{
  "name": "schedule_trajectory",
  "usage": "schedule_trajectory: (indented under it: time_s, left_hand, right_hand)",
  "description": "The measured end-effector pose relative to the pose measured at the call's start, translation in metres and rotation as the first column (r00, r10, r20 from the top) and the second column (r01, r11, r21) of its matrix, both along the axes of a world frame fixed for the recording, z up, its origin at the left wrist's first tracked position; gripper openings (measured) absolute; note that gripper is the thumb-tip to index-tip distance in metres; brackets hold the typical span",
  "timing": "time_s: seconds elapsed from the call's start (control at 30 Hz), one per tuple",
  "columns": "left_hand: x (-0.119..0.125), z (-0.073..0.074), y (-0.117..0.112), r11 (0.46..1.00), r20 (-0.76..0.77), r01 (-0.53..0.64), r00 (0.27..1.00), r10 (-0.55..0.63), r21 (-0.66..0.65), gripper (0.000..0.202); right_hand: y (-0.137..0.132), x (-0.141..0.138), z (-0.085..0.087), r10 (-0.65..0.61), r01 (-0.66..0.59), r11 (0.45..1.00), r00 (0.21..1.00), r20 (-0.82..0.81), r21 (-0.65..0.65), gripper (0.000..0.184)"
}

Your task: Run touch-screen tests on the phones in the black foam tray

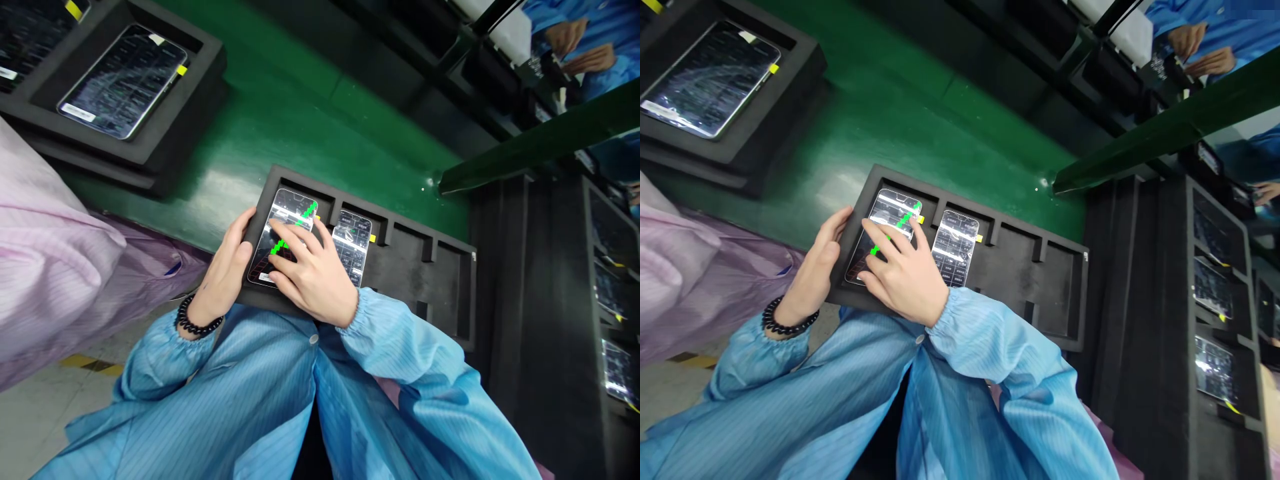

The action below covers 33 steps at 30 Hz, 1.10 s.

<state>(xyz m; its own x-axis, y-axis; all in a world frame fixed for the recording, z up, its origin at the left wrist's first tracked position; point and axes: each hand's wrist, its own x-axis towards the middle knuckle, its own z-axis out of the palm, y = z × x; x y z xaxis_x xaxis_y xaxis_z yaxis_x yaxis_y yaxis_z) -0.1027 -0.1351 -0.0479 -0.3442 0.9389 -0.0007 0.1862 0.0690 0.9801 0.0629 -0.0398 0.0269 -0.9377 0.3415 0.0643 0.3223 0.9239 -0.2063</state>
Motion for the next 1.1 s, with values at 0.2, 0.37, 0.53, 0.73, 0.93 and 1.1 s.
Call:
schedule_trajectory:
  time_s: [0.2, 0.37, 0.53, 0.73, 0.93, 1.1]
  left_hand:
    - [-0.001, -0.004, -0.001, 0.999, -0.018, -0.004, 1.0, 0.005, 0.036, 0.059]
    - [-0.002, -0.007, -0.002, 0.998, -0.036, 0.001, 0.999, 0.001, 0.057, 0.058]
    - [0.0, -0.013, -0.003, 0.997, 0.038, -0.009, 0.999, 0.006, 0.073, 0.062]
    - [0.002, -0.012, -0.001, 0.998, 0.096, -0.013, 0.995, 0.006, 0.069, 0.064]
    - [0.001, -0.011, 0.0, 0.998, 0.082, -0.021, 0.997, 0.017, 0.053, 0.065]
    - [0.002, -0.01, 0.001, 0.998, 0.094, -0.019, 0.995, 0.013, 0.059, 0.065]
  right_hand:
    - [-0.016, -0.007, -0.002, 0.11, -0.11, 0.994, 0.994, -0.001, -0.014, 0.036]
    - [-0.025, -0.01, -0.006, 0.158, -0.158, 0.987, 0.987, -0.013, -0.028, 0.037]
    - [0.003, -0.008, 0.0, 0.12, -0.126, 0.988, 0.99, -0.072, -0.087, 0.035]
    - [0.066, -0.021, 0.001, -0.256, 0.256, 0.966, 0.967, -0.018, 0.034, 0.034]
    - [0.076, -0.037, -0.013, -0.213, 0.211, 0.975, 0.977, 0.021, 0.073, 0.036]
    - [0.068, -0.033, -0.013, -0.18, 0.177, 0.98, 0.984, 0.021, 0.089, 0.037]
